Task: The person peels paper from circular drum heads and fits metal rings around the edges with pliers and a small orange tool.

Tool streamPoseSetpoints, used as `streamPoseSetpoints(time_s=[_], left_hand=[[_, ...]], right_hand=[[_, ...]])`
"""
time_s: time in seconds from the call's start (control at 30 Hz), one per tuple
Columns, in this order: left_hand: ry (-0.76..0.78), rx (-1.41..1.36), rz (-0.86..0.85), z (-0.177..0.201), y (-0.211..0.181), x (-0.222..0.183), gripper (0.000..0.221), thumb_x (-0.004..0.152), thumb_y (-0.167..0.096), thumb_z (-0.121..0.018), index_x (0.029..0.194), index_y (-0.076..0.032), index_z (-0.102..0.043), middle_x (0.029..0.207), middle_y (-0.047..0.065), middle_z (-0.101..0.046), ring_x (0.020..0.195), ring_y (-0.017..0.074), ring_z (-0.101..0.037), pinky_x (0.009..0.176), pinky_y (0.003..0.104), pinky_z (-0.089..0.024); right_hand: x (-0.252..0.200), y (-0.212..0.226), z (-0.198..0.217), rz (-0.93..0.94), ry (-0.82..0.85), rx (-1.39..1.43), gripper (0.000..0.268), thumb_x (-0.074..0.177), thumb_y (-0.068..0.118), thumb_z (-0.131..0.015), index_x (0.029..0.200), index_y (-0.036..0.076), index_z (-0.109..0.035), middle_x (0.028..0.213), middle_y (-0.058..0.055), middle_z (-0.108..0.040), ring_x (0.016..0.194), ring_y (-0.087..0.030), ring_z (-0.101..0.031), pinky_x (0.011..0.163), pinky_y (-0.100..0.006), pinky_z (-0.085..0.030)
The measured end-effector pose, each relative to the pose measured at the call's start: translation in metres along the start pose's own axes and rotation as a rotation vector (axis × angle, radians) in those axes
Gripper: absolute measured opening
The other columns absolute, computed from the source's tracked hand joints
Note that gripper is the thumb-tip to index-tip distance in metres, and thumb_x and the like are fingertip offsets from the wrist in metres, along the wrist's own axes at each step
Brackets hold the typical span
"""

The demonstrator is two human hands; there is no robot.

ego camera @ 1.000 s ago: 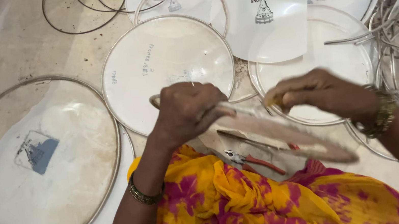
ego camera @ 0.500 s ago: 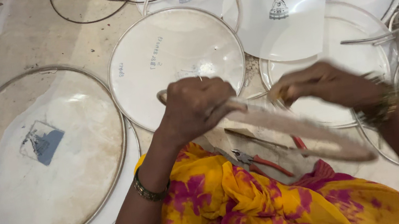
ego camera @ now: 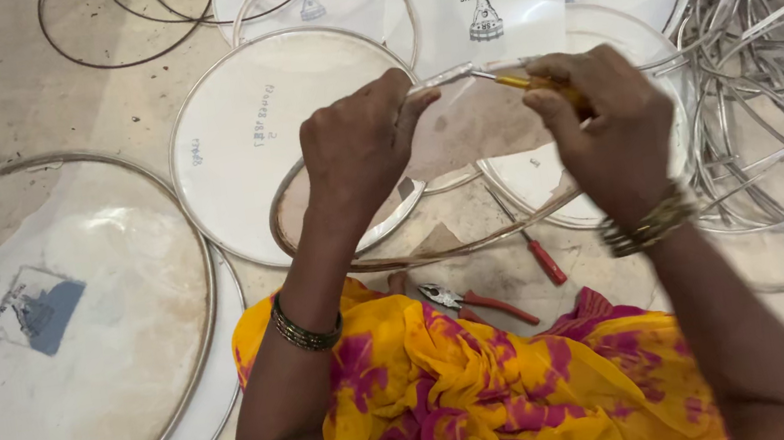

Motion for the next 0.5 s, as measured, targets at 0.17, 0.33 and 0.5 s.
streamPoseSetpoints(time_s=[0.17, 0.33, 0.5], left_hand=[[0.016, -0.056, 0.043, 0.005, 0.015, 0.001, 0.031, 0.101, -0.044, -0.068, 0.092, -0.014, -0.067, 0.064, 0.004, -0.066, 0.053, 0.0278, -0.064, 0.046, 0.041, -0.044], [0.106, -0.097, 0.080, 0.002, 0.021, 0.000, 0.037, 0.093, -0.050, -0.074, 0.093, -0.013, -0.067, 0.061, 0.004, -0.066, 0.050, 0.0257, -0.065, 0.045, 0.039, -0.046], [0.082, -0.098, 0.087, 0.004, 0.032, -0.007, 0.037, 0.090, -0.048, -0.077, 0.096, -0.013, -0.065, 0.064, 0.004, -0.066, 0.053, 0.0254, -0.066, 0.048, 0.039, -0.047]], right_hand=[[-0.027, -0.007, -0.045, 0.020, -0.341, 0.154, 0.017, 0.102, 0.021, -0.075, 0.108, 0.005, -0.074, 0.092, -0.004, -0.072, 0.080, -0.013, -0.064, 0.071, -0.028, -0.050], [-0.052, -0.021, -0.126, -0.202, -0.430, 0.614, 0.016, 0.107, 0.010, -0.066, 0.120, 0.004, -0.060, 0.111, -0.006, -0.062, 0.094, -0.010, -0.061, 0.079, -0.024, -0.053], [-0.060, -0.026, -0.177, -0.215, -0.489, 0.746, 0.020, 0.109, 0.006, -0.064, 0.126, 0.004, -0.054, 0.121, -0.007, -0.058, 0.106, -0.012, -0.063, 0.092, -0.026, -0.057]])
Point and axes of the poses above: each hand's wrist, its own x-axis towards the middle knuckle, its own z-axis out of the back of the hand, y = z × x, the point moved 6 cm from there along x, towards the middle knuckle
